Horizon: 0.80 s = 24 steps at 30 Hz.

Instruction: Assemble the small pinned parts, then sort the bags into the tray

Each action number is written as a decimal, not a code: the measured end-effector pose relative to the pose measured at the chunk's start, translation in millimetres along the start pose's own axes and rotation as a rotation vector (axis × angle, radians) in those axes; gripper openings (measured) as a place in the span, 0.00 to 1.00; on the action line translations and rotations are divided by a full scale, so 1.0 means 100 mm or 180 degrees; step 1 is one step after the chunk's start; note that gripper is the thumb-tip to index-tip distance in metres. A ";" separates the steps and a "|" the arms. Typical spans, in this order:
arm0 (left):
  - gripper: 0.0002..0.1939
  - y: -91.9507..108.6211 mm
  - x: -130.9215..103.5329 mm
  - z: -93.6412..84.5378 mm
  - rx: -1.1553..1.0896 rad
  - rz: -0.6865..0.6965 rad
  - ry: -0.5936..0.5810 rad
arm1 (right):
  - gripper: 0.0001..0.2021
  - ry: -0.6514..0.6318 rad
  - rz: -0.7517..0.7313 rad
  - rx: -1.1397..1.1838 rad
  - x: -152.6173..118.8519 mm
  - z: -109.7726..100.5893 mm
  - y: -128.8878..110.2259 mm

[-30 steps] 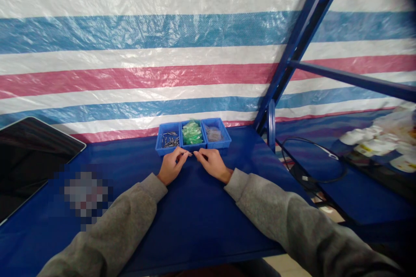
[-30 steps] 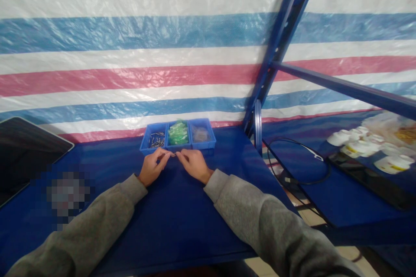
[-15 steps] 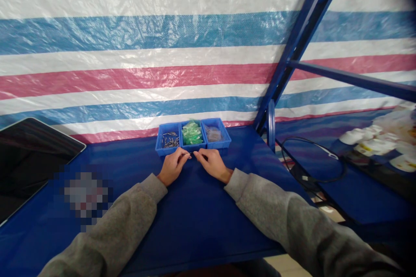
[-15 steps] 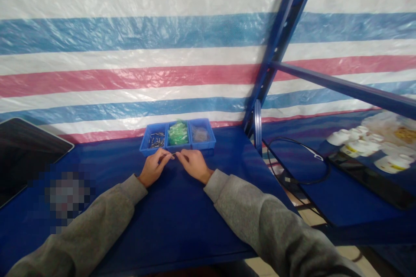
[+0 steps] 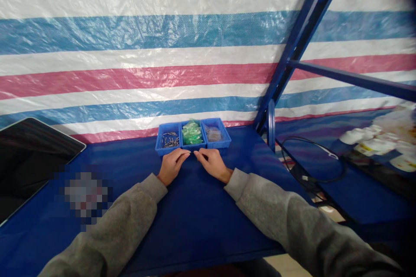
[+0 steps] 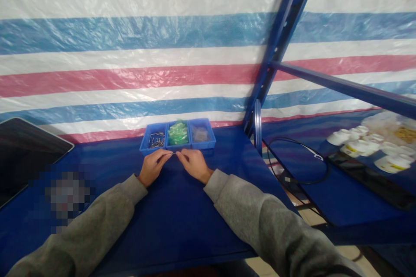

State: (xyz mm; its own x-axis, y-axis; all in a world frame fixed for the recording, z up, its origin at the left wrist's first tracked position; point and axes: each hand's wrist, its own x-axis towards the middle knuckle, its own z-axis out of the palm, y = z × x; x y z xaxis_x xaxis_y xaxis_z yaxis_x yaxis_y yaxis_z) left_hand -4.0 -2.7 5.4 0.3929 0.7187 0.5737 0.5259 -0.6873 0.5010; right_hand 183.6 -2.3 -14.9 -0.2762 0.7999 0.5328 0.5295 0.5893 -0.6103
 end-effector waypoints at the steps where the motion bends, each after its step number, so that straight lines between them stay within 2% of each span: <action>1: 0.12 0.00 0.01 0.00 -0.0029 0.0045 -0.0005 | 0.21 0.0029 0.0008 -0.0004 0.00 0.00 0.00; 5: 0.12 0.00 0.02 0.00 -0.0109 0.0130 0.0033 | 0.20 0.0140 0.0039 0.0007 0.00 0.00 0.01; 11: 0.12 -0.02 -0.01 0.01 -0.0142 -0.0173 0.0193 | 0.14 -0.0052 -0.0100 0.0254 0.00 -0.01 -0.02; 15: 0.12 -0.05 -0.01 0.01 -0.0237 -0.0286 0.0073 | 0.12 -0.0132 -0.0196 0.0358 0.00 0.00 -0.03; 24: 0.13 -0.08 -0.01 0.03 -0.0447 -0.0274 -0.0050 | 0.09 -0.0074 -0.0070 0.0317 -0.01 0.02 0.01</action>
State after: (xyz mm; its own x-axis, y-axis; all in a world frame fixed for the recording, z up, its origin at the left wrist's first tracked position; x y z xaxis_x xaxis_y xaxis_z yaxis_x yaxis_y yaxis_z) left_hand -6.4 1.9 -0.9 0.3633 0.7764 0.5151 0.4479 -0.6303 0.6341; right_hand 182.3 -2.0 -17.2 -0.3060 0.7885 0.5335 0.4409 0.6141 -0.6546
